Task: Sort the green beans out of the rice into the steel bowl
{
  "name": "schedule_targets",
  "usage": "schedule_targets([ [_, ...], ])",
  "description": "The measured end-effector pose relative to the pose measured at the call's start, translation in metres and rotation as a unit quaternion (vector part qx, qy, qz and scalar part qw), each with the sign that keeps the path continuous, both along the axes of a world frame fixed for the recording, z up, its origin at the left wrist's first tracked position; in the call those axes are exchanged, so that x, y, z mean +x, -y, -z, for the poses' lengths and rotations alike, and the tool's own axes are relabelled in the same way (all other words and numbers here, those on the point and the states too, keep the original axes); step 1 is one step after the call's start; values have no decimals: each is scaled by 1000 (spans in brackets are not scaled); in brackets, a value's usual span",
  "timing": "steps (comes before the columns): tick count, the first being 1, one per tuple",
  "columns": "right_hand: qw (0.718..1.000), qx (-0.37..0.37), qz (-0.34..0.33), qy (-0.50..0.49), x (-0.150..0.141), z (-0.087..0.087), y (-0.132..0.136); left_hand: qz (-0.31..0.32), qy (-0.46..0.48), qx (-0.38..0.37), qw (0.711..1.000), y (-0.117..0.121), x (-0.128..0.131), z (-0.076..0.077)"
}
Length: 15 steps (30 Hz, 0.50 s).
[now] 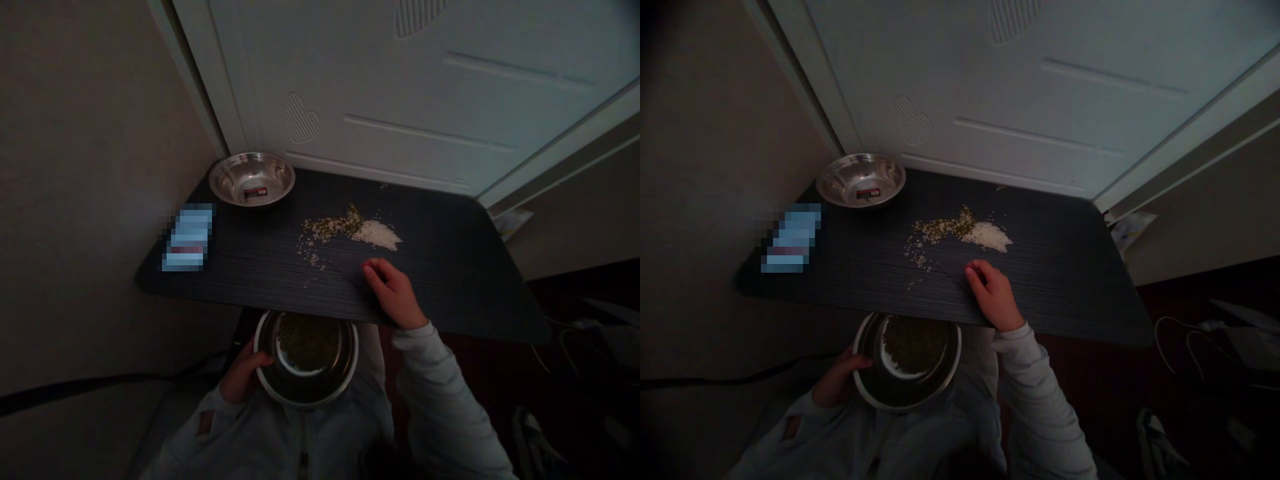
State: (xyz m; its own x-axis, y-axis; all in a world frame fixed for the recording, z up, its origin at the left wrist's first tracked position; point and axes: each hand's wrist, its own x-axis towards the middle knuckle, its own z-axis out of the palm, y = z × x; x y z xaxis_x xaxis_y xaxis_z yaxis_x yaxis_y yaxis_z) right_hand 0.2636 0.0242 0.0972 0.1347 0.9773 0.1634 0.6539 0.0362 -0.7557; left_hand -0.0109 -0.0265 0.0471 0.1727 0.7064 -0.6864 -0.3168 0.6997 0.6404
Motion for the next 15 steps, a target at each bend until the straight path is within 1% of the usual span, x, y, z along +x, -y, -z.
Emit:
schedule_targets([
  [2, 1000, -7, -1, 0, 3, 0, -1, -2, -2, -1, 1000, 0, 1, -1],
  [7, 999, -13, -8, 35, -1, -2, 0, 7, -13, -8, 1000, -1, 2, -2],
  [11, 996, -18, -36, 75, -1, -4, 0, 3, -2, -6, 1000, -2, 1, -1],
  [15, 995, -20, -62, 79, 1, -5, 2, 3, 4, 0, 1000, -2, 2, -2],
])
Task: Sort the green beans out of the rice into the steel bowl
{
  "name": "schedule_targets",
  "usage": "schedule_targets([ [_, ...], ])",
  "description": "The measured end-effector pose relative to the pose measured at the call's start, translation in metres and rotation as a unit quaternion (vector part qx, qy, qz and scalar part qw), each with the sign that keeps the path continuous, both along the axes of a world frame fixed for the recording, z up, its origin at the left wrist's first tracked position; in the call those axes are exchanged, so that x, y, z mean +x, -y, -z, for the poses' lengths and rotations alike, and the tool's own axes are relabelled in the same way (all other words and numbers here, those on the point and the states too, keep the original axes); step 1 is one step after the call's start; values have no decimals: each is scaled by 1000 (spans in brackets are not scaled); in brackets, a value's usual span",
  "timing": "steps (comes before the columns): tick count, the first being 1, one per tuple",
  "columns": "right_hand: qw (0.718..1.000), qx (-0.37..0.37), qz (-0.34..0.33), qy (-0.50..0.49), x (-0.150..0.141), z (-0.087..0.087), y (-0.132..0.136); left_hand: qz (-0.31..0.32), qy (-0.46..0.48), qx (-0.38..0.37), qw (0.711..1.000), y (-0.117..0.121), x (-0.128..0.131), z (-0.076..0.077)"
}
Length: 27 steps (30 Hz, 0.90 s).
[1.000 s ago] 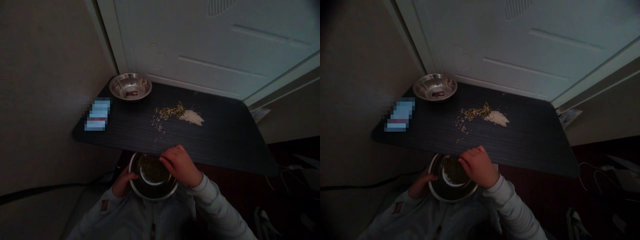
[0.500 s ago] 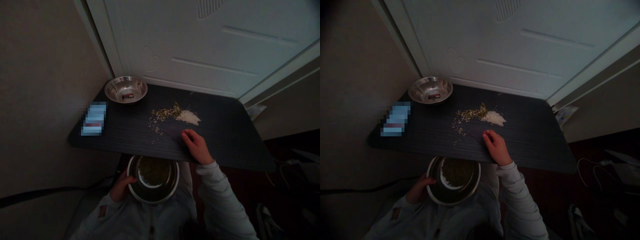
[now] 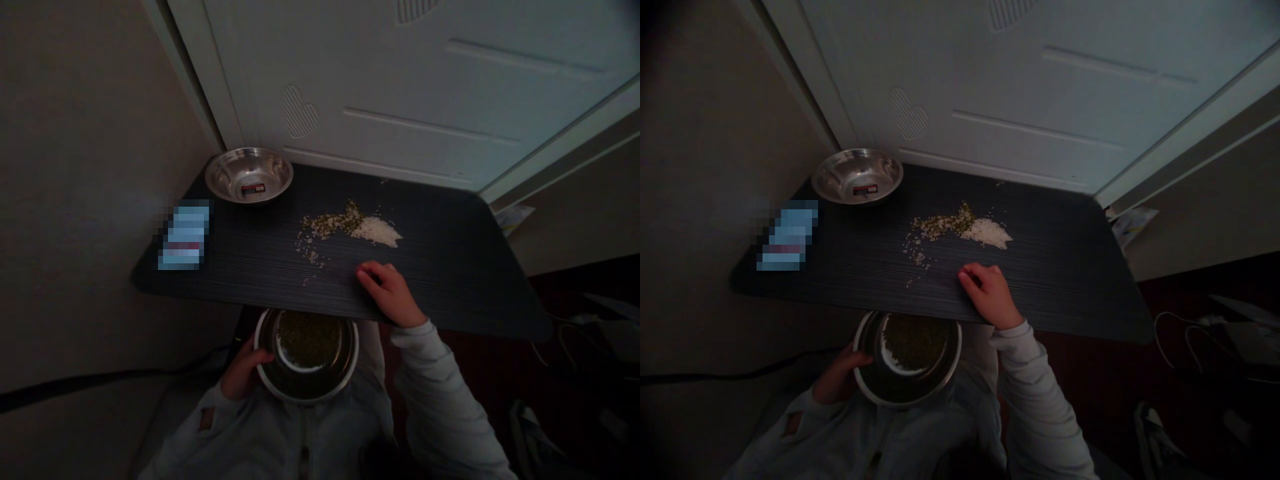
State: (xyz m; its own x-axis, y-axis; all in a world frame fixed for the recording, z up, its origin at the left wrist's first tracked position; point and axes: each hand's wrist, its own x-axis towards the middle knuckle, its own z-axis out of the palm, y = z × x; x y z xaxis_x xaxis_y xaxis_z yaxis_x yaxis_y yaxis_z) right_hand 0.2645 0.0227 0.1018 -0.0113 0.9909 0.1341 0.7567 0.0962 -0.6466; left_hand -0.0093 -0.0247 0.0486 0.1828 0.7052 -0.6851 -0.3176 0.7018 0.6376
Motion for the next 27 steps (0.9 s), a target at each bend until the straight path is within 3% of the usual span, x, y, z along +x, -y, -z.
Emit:
schedule_targets([
  [7, 1000, -6, 4, -4, -2, 0, -1, 0, 15, -1, 1000, -1, 0, -1],
  [22, 991, -35, -126, 21, -17, -5, 9, 9, 2, -1, 1000, -1, -1, 0],
  [27, 992, -30, -121, -7, -22, -5, 16, 17, 5, 2, 1000, -1, -2, 4],
])
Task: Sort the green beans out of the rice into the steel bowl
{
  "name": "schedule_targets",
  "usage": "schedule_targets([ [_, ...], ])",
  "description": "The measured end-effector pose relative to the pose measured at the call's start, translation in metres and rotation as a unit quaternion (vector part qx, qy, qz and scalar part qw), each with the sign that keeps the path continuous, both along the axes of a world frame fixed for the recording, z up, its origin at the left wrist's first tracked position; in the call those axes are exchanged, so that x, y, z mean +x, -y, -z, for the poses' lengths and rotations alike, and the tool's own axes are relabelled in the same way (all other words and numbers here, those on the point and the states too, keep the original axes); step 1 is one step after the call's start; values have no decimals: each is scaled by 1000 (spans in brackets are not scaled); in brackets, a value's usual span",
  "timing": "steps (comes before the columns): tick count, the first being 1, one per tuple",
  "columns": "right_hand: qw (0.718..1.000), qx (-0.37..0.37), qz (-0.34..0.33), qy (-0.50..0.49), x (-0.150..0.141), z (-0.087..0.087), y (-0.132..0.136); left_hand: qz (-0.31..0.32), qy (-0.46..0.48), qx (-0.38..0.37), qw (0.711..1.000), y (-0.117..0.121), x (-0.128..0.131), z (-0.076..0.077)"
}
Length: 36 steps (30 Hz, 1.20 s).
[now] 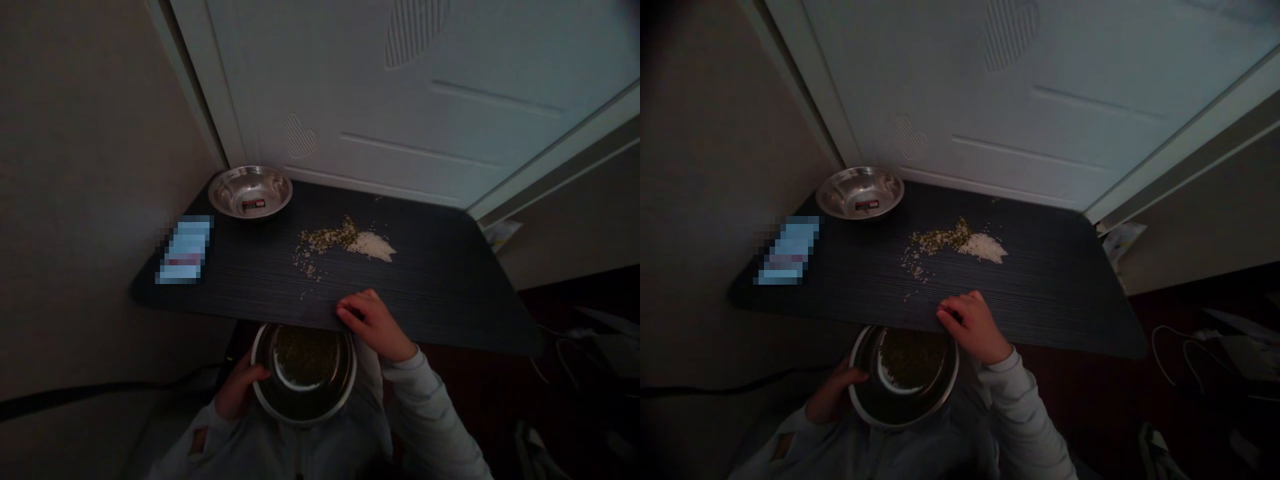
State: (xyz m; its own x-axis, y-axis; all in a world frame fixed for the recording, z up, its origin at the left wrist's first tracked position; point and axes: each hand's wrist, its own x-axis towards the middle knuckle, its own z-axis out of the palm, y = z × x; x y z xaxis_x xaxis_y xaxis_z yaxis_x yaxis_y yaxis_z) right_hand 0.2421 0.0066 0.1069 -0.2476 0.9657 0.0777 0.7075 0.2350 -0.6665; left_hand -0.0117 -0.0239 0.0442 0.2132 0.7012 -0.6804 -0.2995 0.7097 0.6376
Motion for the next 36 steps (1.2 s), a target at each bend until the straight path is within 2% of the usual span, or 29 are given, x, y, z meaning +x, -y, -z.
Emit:
schedule_targets([
  [5, 1000, 5, -11, -13, 0, -1, -2, 11, 11, -11, 1000, 0, -2, 7],
  [11, 999, -2, -12, -42, 1, -4, -2, -5, 11, -1, 1000, 1, -1, 4],
  [15, 994, -13, 53, -92, 4, 3, -1, 9, 22, 0, 1000, 3, -2, 2],
  [20, 963, -26, 136, -230, 7, 12, -2, 4, 27, 10, 1000, 6, -2, 2],
  [26, 931, -4, 204, -301, 8, 13, -5, -6, 34, 16, 999, 14, -6, 4],
  [32, 897, 3, 215, -385, 13, 26, -9, -20, 43, 21, 999, 23, -9, 2],
  [36, 893, 7, 213, -397, 15, 30, -11, -33, 37, 24, 998, 27, -10, 3],
])
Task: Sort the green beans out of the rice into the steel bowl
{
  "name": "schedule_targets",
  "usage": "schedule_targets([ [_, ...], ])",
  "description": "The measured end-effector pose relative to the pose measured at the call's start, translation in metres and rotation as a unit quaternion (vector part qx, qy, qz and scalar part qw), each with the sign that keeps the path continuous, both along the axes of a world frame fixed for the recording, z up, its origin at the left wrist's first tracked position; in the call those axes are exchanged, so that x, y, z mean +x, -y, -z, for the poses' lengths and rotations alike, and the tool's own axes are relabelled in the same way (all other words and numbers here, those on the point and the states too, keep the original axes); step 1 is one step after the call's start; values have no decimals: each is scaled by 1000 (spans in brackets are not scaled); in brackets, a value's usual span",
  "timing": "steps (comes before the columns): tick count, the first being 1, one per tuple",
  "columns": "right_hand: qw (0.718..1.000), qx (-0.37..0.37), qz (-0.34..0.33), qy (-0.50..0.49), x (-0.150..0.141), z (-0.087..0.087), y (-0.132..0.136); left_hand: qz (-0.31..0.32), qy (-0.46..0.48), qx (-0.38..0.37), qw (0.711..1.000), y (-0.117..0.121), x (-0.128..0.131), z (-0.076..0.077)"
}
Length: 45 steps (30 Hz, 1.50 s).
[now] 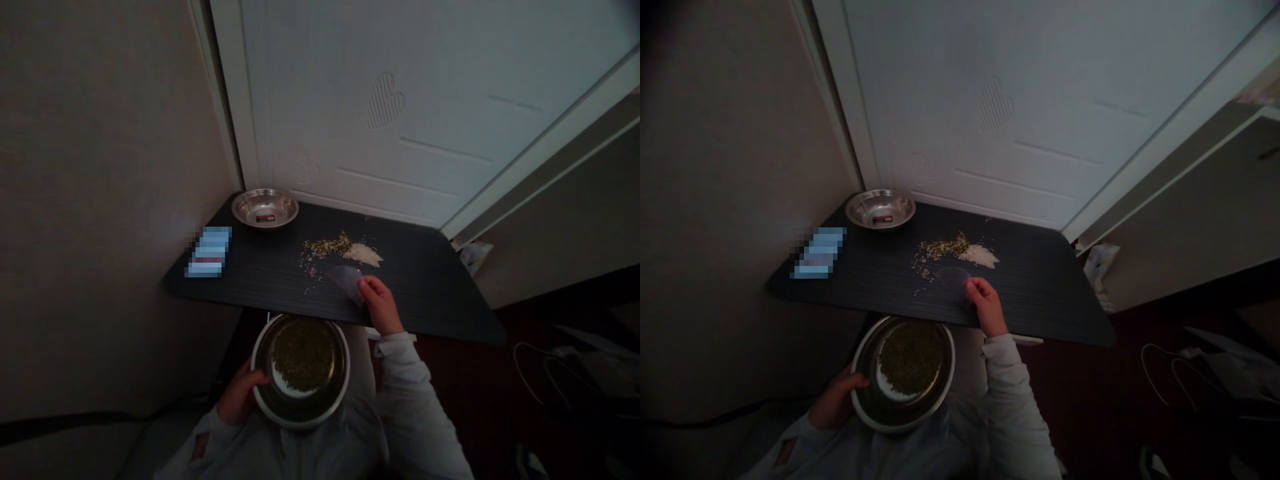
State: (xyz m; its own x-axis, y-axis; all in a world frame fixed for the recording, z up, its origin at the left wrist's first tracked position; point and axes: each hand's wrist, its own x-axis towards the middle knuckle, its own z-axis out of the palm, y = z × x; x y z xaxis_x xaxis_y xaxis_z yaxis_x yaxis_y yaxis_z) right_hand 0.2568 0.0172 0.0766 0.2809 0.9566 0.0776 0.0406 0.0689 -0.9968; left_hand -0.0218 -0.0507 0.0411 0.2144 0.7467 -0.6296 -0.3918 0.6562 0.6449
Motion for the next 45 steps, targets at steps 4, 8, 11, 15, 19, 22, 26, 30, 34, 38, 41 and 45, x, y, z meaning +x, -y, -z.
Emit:
schedule_targets([
  [4, 1000, -5, 2, -7, 0, 0, 0, -8, -3, -2, 1000, 7, -4, 3],
  [8, 999, -2, 9, -42, 0, 1, -1, -10, -12, -6, 1000, 11, -5, 3],
  [11, 998, -6, 16, -61, 0, 2, -1, -6, -14, -10, 1000, 10, -3, -1],
  [15, 998, -13, 24, -64, -3, -1, -2, 1, -17, -10, 1000, 7, 1, -5],
  [19, 998, -17, 28, -53, -5, -5, -1, 0, -22, -10, 1000, 5, 2, -5],
  [22, 999, -16, 30, -40, -5, -6, 0, 6, -23, -7, 1000, 5, 3, -3],
  [26, 999, -17, 37, -26, -4, -5, 0, 11, -15, -1, 1000, 5, 2, 0],
  [30, 999, -24, 35, -25, -5, -7, 0, 13, -18, -9, 1000, 4, 1, 0],
  [34, 999, -35, 18, -28, -8, -11, 1, 18, -31, -5, 999, 0, 1, -2],
  [38, 998, -54, -8, 17, -13, -13, 3, 23, -20, -9, 999, -4, -2, 1],
  [41, 994, -71, -39, 79, -24, -14, 6, 33, -30, -28, 999, -7, -4, 5],
  [45, 975, -72, -71, 198, -45, -19, 12, 30, -58, -41, 997, -7, -1, 3],
])
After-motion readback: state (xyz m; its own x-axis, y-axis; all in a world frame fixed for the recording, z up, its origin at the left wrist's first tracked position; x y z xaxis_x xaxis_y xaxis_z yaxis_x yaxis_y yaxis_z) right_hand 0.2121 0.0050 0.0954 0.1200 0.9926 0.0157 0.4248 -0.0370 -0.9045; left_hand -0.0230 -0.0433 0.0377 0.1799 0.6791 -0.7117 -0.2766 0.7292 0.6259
